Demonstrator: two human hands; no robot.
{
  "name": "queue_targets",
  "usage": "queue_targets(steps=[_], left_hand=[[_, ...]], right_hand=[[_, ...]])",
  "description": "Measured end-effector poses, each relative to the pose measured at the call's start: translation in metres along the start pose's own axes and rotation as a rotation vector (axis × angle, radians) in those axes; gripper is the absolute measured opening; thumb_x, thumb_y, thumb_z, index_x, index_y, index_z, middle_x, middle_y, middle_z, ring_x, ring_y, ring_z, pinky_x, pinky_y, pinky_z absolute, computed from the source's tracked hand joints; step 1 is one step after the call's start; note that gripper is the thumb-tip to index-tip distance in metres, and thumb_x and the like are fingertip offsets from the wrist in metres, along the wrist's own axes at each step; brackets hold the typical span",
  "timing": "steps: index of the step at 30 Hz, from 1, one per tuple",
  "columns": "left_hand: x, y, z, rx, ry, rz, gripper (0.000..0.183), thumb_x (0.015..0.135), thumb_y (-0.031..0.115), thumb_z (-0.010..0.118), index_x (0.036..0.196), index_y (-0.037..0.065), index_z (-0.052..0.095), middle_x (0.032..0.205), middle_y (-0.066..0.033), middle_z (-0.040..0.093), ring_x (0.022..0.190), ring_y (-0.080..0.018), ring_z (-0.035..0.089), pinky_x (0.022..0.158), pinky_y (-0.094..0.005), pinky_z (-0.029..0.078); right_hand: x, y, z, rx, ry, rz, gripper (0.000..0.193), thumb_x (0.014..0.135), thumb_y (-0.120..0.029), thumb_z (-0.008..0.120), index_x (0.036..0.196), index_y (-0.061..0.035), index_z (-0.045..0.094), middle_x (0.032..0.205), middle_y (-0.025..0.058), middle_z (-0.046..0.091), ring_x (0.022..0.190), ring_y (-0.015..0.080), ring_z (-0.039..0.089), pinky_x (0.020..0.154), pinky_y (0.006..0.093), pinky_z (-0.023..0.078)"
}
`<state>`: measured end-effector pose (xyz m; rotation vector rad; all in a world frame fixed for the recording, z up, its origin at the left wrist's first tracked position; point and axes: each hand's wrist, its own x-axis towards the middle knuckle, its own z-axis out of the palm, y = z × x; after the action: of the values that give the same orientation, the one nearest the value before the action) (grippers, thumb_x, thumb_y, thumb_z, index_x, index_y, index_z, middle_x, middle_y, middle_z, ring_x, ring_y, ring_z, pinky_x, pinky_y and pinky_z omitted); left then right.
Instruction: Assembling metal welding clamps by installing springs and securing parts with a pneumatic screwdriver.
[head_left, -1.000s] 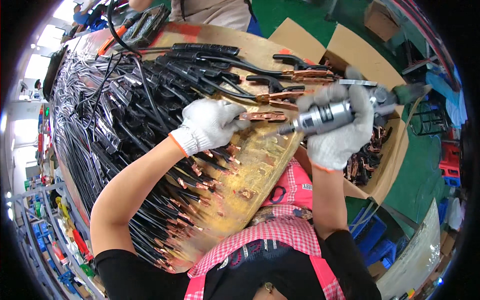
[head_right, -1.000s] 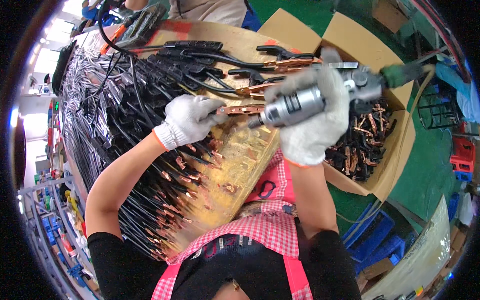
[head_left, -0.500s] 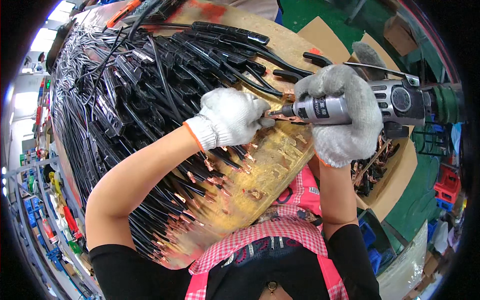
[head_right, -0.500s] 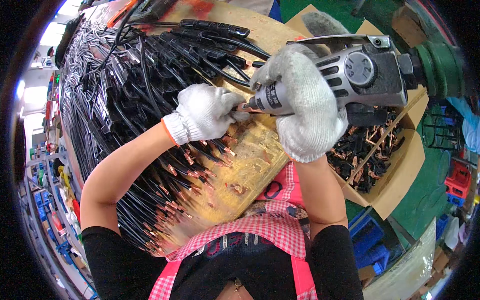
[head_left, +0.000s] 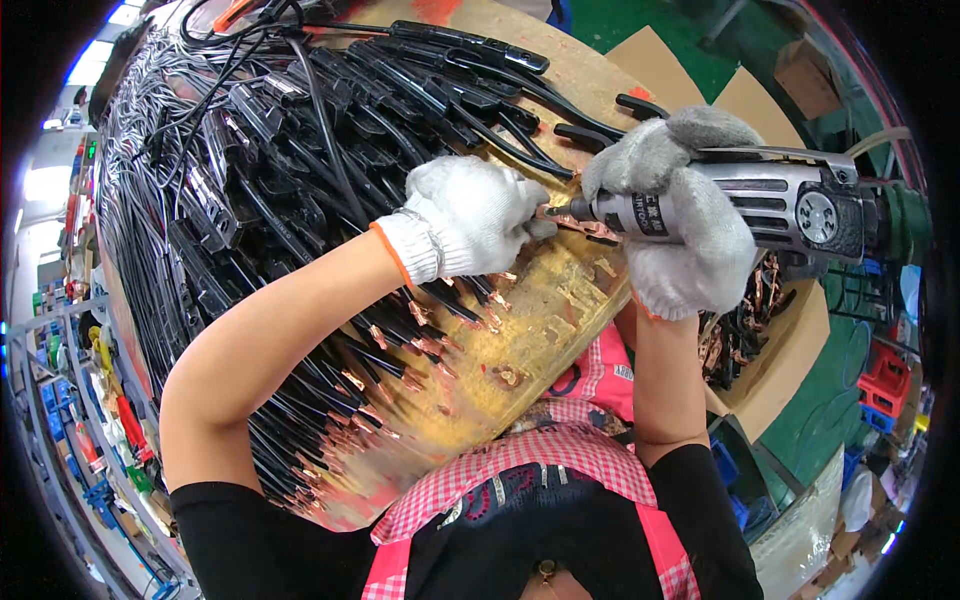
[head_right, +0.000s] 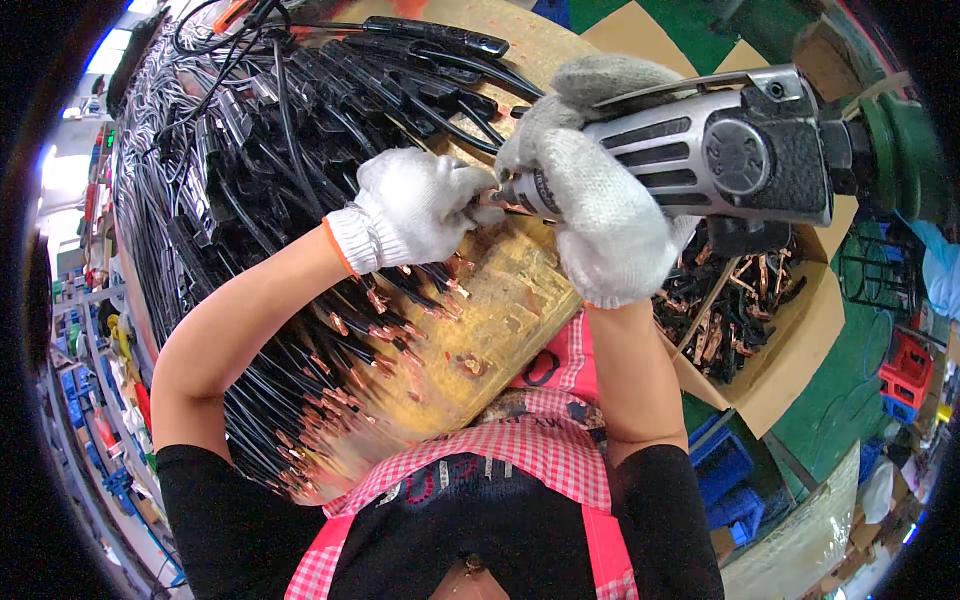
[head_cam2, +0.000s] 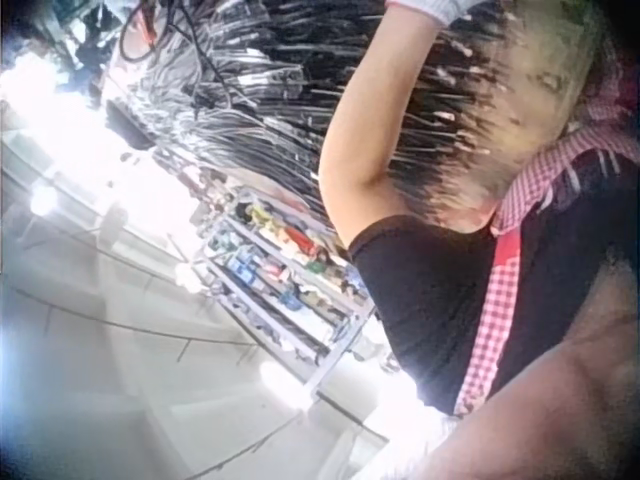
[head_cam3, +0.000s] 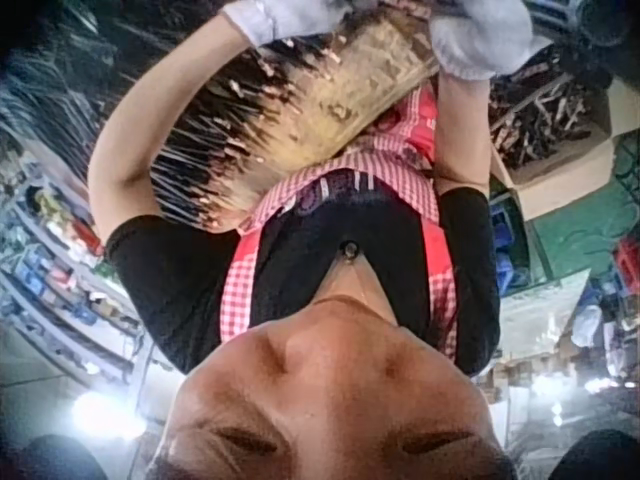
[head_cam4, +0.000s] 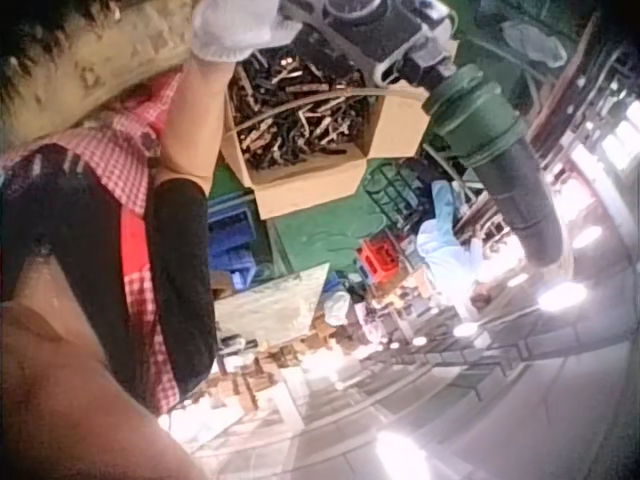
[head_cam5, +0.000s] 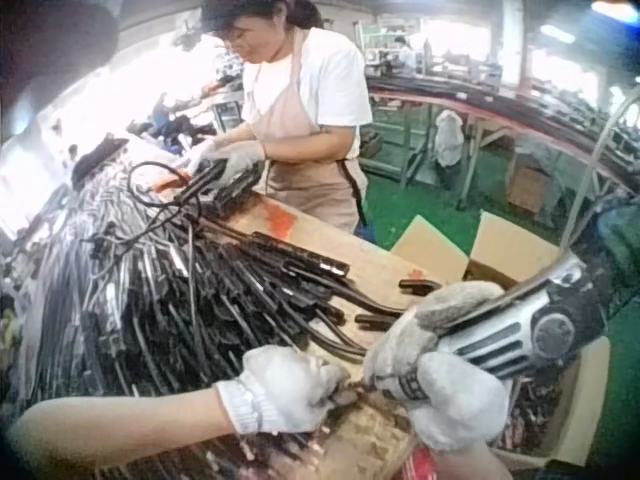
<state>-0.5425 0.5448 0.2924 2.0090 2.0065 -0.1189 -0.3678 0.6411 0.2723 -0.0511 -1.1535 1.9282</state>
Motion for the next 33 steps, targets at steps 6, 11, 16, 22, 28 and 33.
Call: queue_targets(steps=[6, 11, 16, 22, 28, 33], left_hand=[[-0.001, 0.004, -0.003, -0.031, -0.020, -0.036, 0.026, 0.089, 0.038, 0.064, 0.094, 0.014, 0.072, 0.073, -0.0130, 0.069, 0.073, -0.0360, 0.070, 0.062, -0.0500, 0.053], [-0.001, -0.001, 0.010, 0.001, 0.075, -0.004, 0.026, 0.088, 0.040, 0.064, 0.095, 0.016, 0.069, 0.067, -0.0128, 0.066, 0.065, -0.0363, 0.067, 0.056, -0.0488, 0.052], [-0.002, 0.002, 0.006, 0.042, 0.070, -0.004, 0.024, 0.087, 0.040, 0.064, 0.094, 0.018, 0.069, 0.069, -0.0128, 0.067, 0.066, -0.0357, 0.068, 0.056, -0.0482, 0.053], [-0.003, -0.003, 0.013, 0.035, 0.170, 0.034, 0.027, 0.090, 0.045, 0.064, 0.090, 0.019, 0.070, 0.077, -0.0113, 0.071, 0.071, -0.0354, 0.070, 0.061, -0.0489, 0.055], [-0.002, 0.014, -0.002, -0.141, 0.220, -0.106, 0.022, 0.089, 0.028, 0.065, 0.100, 0.011, 0.073, 0.087, -0.0149, 0.072, 0.082, -0.0333, 0.071, 0.073, -0.0415, 0.056], [0.035, 0.029, 0.021, -0.430, 0.628, -0.137, 0.027, 0.086, 0.025, 0.070, 0.105, 0.007, 0.066, 0.088, -0.0132, 0.069, 0.081, -0.0294, 0.069, 0.076, -0.0388, 0.054]], right_hand=[[-0.004, 0.001, 0.009, -0.054, 0.046, 0.003, 0.031, 0.088, -0.007, 0.063, 0.118, 0.0000, 0.063, 0.098, 0.0138, 0.065, 0.090, 0.0273, 0.064, 0.083, 0.0414, 0.052], [-0.008, -0.001, 0.015, -0.080, 0.049, 0.002, 0.029, 0.089, -0.006, 0.063, 0.117, -0.0003, 0.063, 0.097, 0.0145, 0.065, 0.087, 0.0267, 0.064, 0.080, 0.0408, 0.053], [-0.009, -0.003, 0.020, -0.112, 0.064, -0.035, 0.027, 0.090, -0.005, 0.063, 0.116, -0.0007, 0.063, 0.095, 0.0152, 0.066, 0.085, 0.0261, 0.065, 0.077, 0.0401, 0.054], [-0.005, 0.006, 0.002, -0.995, 0.067, -0.611, 0.015, 0.090, -0.002, 0.065, 0.103, 0.0000, 0.071, 0.095, 0.0165, 0.071, 0.083, 0.0240, 0.069, 0.073, 0.0347, 0.055], [-0.034, -0.065, -0.028, -0.299, 0.515, 0.028, 0.023, 0.093, -0.019, 0.061, 0.103, 0.0020, 0.065, 0.072, 0.0072, 0.064, 0.054, 0.0149, 0.058, 0.051, 0.0276, 0.047], [-0.115, -0.088, -0.135, -0.709, 0.897, 0.375, 0.031, 0.086, -0.023, 0.076, 0.109, -0.0045, 0.067, 0.082, -0.0006, 0.063, 0.061, 0.0065, 0.054, 0.053, 0.0237, 0.043]])
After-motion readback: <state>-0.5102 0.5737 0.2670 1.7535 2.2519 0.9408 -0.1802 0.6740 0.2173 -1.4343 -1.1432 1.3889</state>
